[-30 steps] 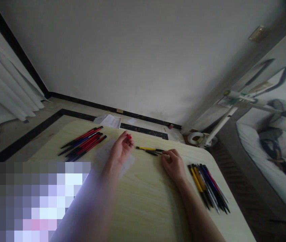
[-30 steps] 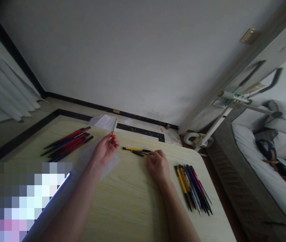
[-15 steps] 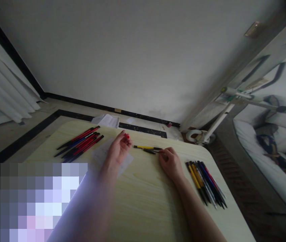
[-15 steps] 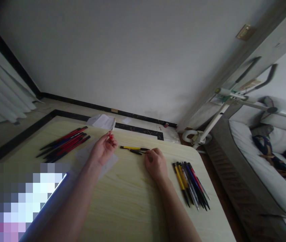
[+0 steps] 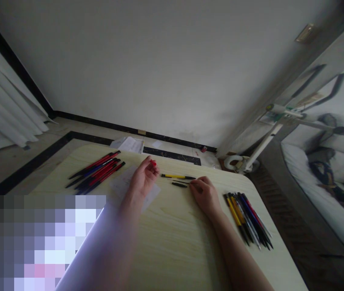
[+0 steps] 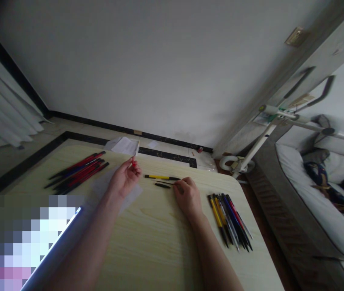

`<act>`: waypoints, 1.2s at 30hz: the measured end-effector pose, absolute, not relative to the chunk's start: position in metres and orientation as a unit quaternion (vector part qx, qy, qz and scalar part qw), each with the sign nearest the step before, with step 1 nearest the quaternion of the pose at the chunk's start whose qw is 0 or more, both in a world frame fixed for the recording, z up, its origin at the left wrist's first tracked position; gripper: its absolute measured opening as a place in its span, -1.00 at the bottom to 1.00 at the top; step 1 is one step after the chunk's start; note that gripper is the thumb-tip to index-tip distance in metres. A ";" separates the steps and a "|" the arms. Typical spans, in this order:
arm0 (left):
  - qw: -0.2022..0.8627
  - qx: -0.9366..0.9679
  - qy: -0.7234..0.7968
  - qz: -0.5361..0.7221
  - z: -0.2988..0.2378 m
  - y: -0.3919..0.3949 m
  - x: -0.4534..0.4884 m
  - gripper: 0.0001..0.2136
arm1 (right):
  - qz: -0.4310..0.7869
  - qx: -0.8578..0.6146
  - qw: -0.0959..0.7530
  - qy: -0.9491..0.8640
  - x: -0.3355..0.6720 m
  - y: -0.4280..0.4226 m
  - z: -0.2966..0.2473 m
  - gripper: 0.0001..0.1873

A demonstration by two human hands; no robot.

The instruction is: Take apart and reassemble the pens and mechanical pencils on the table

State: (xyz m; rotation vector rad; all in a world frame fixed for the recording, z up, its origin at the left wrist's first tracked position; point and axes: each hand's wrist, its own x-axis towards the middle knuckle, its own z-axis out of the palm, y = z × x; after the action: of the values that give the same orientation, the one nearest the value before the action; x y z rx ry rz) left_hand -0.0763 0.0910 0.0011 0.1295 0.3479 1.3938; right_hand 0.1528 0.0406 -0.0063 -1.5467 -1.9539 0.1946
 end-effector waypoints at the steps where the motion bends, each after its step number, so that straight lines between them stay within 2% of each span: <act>1: 0.751 0.060 0.159 0.639 0.001 0.091 -0.076 -0.93 | 0.075 -0.587 0.316 -0.742 0.153 0.041 -0.007 -0.82; 20: 0.751 0.062 0.161 0.638 0.001 0.091 -0.076 -0.93 | 0.094 -0.568 0.330 -0.748 0.152 0.041 -0.006 -0.85; 30: 0.751 0.051 0.157 0.639 0.002 0.090 -0.076 -0.92 | 0.163 -0.545 0.378 -0.730 0.153 0.040 -0.002 -0.89; 36: 0.748 0.054 0.163 0.641 0.003 0.089 -0.075 -0.92 | 0.218 -0.548 0.343 -0.731 0.149 0.032 0.012 -0.88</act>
State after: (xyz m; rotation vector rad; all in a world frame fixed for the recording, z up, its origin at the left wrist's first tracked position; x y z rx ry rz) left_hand -0.0752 0.0893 0.0035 0.1190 0.3574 1.4022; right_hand 0.1487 0.0322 0.0122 -1.4254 -1.9005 0.5670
